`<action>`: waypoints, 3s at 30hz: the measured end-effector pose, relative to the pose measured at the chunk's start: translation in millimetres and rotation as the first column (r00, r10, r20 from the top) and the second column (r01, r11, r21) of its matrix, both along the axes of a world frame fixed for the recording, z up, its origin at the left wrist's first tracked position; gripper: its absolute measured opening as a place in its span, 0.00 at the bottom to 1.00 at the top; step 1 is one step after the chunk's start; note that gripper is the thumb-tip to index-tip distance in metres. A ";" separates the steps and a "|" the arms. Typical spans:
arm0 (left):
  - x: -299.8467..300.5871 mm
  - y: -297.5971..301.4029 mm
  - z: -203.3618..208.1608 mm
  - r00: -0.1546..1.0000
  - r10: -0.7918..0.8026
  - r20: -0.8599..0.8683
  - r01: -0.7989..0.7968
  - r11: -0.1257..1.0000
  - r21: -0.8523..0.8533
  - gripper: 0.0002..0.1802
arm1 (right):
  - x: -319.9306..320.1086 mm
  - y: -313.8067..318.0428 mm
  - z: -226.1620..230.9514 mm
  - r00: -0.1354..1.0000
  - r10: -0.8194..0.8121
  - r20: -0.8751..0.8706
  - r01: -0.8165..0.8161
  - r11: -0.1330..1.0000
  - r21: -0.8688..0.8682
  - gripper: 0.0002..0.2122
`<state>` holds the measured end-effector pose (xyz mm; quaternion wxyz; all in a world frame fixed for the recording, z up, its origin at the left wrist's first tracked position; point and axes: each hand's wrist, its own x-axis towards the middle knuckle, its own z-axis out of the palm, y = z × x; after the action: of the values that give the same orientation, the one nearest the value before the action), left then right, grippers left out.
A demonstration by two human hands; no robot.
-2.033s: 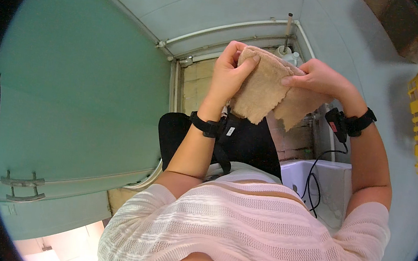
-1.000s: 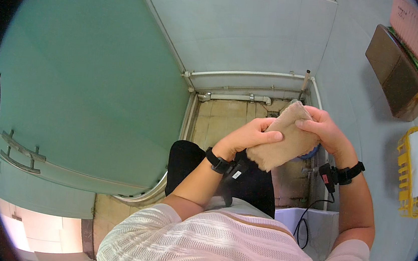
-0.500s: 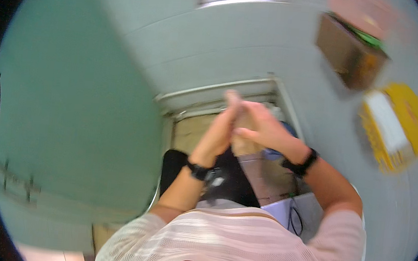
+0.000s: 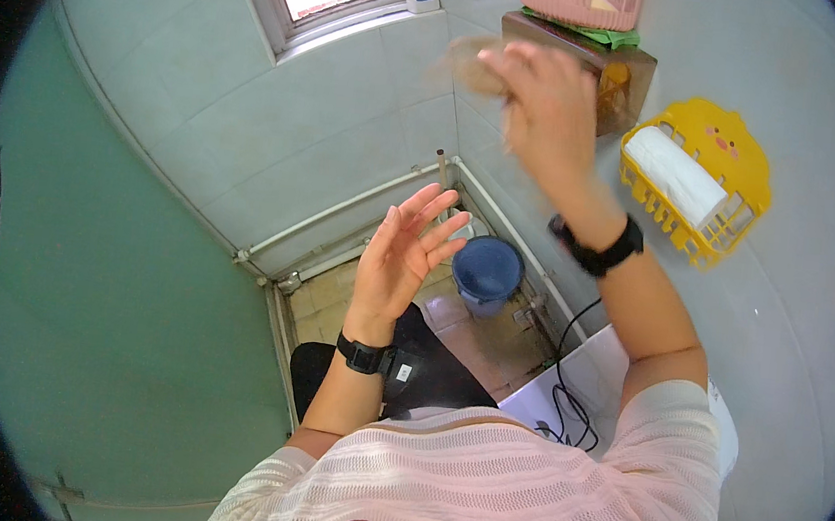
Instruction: The person wipes the top and buttons of a toilet tank with a brown cloth after preparing the cloth with a wet wipe.
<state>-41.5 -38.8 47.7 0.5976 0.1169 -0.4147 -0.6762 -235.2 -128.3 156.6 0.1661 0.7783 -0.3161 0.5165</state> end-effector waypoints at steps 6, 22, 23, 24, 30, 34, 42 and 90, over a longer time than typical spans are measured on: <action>12.2 -4.1 -15.0 1.000 0.026 0.005 -0.026 0.998 0.057 0.28 | -16.5 -69.9 -30.9 0.798 -0.506 -0.327 0.431 0.859 -0.275 0.10; 40.1 -0.6 -27.5 0.993 0.116 0.023 -0.118 0.987 0.107 0.24 | 0.1 -92.4 -41.0 0.738 -0.496 -0.457 0.452 0.867 -0.212 0.08; 38.2 -1.8 -28.4 0.994 0.107 0.027 -0.109 0.987 0.118 0.24 | -12.2 -80.9 -44.0 0.880 -0.312 -0.359 0.348 0.937 0.039 0.10; 36.3 -1.7 -27.8 0.994 0.109 0.032 -0.112 0.987 0.119 0.24 | -14.3 -66.6 -45.2 0.933 -0.215 -0.288 0.269 0.950 0.160 0.11; 27.8 -5.5 -26.1 0.995 0.098 0.030 -0.101 0.980 0.169 0.21 | -25.3 2.0 -21.9 0.852 -0.280 0.442 0.366 0.923 -0.120 0.19; 19.6 -2.3 -20.7 0.997 0.061 0.039 -0.067 0.983 0.172 0.20 | -33.1 -21.7 -19.3 0.800 -0.335 0.498 0.389 0.921 -0.007 0.23; 29.7 -4.6 -27.4 0.994 0.099 0.038 -0.104 0.979 0.177 0.19 | -17.6 -8.7 -38.1 0.738 -0.297 0.606 0.202 0.954 0.222 0.19; 39.9 -19.6 -57.7 0.993 0.112 0.026 -0.115 0.954 0.276 0.17 | -80.9 -55.4 -7.8 0.739 -0.477 0.475 0.390 0.879 0.275 0.15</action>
<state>-1.6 -58.4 -10.0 0.6110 0.2263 -0.3119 -0.6915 -316.2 -183.7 148.7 0.1263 0.5201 -0.5619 0.6308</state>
